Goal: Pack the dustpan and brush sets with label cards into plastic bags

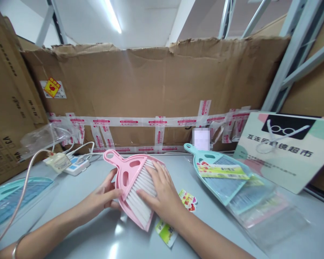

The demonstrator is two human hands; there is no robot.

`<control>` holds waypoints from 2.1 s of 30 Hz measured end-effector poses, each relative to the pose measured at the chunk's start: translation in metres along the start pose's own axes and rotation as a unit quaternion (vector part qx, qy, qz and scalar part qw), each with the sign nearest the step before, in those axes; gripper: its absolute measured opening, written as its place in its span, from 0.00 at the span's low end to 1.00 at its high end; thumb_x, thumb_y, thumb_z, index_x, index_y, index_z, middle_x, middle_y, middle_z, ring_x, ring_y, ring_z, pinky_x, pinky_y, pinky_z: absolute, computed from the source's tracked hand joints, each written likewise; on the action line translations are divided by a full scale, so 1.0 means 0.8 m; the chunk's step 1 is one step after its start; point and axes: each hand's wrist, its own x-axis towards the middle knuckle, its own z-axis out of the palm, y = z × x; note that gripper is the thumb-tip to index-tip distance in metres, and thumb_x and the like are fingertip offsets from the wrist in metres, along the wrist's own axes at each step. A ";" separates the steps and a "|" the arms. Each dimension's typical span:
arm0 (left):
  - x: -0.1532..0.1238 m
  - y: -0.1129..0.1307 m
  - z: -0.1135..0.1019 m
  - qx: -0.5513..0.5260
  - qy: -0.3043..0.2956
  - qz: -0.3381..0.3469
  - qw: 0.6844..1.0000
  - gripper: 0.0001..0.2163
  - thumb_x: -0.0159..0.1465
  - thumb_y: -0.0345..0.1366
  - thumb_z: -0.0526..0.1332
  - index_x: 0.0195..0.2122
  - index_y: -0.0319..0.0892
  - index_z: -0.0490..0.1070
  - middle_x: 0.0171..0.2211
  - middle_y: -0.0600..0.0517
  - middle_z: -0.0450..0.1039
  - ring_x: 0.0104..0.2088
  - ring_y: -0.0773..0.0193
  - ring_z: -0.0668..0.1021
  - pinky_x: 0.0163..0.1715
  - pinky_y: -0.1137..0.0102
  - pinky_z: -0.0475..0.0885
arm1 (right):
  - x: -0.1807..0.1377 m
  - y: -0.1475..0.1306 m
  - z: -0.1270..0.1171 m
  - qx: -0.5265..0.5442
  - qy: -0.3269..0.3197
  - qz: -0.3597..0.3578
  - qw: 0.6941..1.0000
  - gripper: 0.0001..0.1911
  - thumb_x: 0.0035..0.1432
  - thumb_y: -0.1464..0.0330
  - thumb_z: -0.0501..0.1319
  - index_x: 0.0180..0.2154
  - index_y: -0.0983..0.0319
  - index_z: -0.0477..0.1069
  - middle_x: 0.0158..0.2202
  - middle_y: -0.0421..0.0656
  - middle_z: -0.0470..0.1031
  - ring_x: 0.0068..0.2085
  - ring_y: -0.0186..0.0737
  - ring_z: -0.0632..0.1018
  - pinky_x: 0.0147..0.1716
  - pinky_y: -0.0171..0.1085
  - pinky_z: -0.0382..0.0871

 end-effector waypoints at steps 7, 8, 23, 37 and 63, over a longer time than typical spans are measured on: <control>-0.015 -0.003 0.019 0.051 -0.083 0.091 0.991 0.26 0.59 0.37 0.59 0.55 0.51 0.45 0.52 0.46 0.61 0.46 0.59 0.72 0.43 0.62 0.69 | 0.003 -0.029 -0.008 -0.023 0.096 -0.068 0.993 0.22 0.53 0.62 0.58 0.50 0.53 0.57 0.58 0.47 0.50 0.59 0.51 0.55 0.55 0.59 0.46; -0.016 -0.003 0.019 0.066 -0.091 0.104 0.988 0.24 0.59 0.36 0.59 0.53 0.50 0.48 0.52 0.46 0.61 0.46 0.59 0.72 0.43 0.62 0.69 | 0.003 -0.035 -0.010 -0.036 0.088 -0.067 0.993 0.20 0.52 0.63 0.58 0.48 0.52 0.59 0.58 0.47 0.50 0.59 0.53 0.54 0.54 0.62 0.44; -0.021 0.017 0.014 0.340 0.046 0.400 0.850 0.18 0.57 0.36 0.61 0.49 0.47 0.63 0.52 0.46 0.62 0.54 0.55 0.65 0.51 0.60 0.64 | 0.003 -0.069 -0.016 0.111 -0.026 -0.025 0.993 0.09 0.53 0.68 0.56 0.39 0.57 0.68 0.56 0.45 0.53 0.58 0.47 0.58 0.54 0.51 0.54; -0.055 0.067 -0.067 0.473 0.212 0.478 0.709 0.09 0.52 0.31 0.65 0.33 0.44 0.66 0.31 0.53 0.70 0.37 0.60 0.75 0.37 0.66 0.71 | 0.034 -0.027 -0.042 -0.113 0.051 -0.221 0.967 0.10 0.56 0.74 0.52 0.38 0.59 0.68 0.48 0.48 0.63 0.47 0.44 0.67 0.43 0.43 0.65; -0.025 -0.024 0.014 0.724 -0.062 0.205 0.655 0.24 0.60 0.49 0.52 0.56 0.45 0.57 0.53 0.40 0.65 0.50 0.46 0.69 0.46 0.50 0.63 | -0.097 0.006 -0.064 -0.125 -0.166 0.066 0.976 0.19 0.59 0.62 0.50 0.49 0.59 0.68 0.54 0.44 0.65 0.53 0.46 0.68 0.51 0.46 0.65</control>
